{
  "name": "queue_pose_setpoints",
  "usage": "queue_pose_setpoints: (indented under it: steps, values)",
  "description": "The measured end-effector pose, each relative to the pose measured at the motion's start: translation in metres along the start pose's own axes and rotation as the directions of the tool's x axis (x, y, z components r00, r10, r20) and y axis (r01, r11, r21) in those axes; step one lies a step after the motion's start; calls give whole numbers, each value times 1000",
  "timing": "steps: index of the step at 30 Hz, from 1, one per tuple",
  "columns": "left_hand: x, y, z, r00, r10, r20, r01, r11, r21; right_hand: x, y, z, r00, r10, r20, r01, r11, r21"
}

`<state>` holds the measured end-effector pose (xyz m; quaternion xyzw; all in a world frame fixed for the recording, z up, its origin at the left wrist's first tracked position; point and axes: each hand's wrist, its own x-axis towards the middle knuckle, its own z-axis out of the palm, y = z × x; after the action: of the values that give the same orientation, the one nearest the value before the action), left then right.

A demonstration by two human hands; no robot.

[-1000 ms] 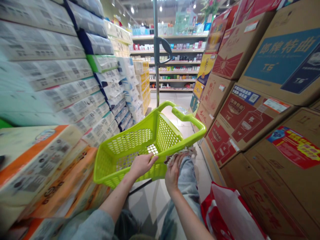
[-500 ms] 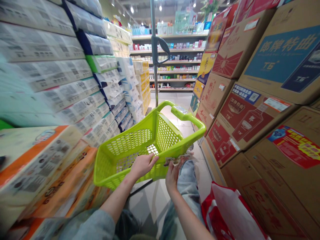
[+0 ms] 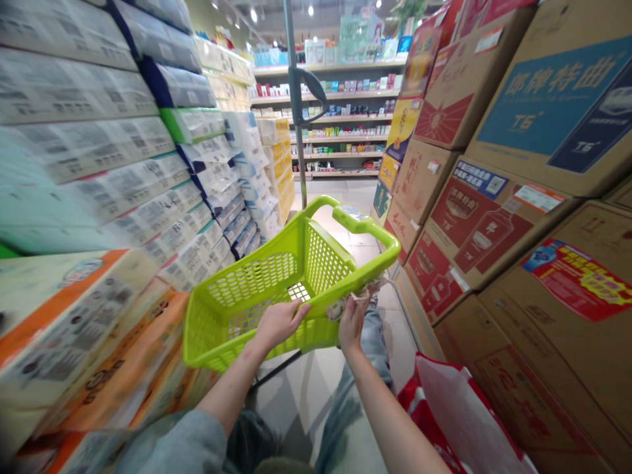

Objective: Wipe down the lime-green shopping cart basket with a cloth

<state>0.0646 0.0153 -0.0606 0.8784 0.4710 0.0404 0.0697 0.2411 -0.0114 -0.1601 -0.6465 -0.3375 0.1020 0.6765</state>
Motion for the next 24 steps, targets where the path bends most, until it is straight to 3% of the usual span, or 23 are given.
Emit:
queue_pose_setpoints:
  steps: [5,8,11,14,18,21,24]
  values:
    - [1,-2,0,1000,-20,13,20,1000,-1,-17,40,-7,941,313,130,-333,924,186]
    - [0,-5,-1,999,-35,22,35,999,7,-33,54,-12,899,348,265,-412,877,248]
    - [-2,-8,-1,1000,-26,18,26,1000,13,-45,60,-18,909,246,335,-317,932,175]
    - [-4,-10,-1,1000,-14,11,14,1000,13,-49,63,-24,949,78,306,-88,996,21]
    - [-5,-9,-2,1000,-12,15,12,1000,18,-26,53,-33,953,-122,278,148,987,-71]
    - [-5,-8,-2,1000,-13,22,13,1000,21,6,36,-36,963,-141,232,162,984,-74]
    - [-5,-7,-3,1000,-10,21,10,1000,19,22,27,-36,986,-65,154,67,998,-6]
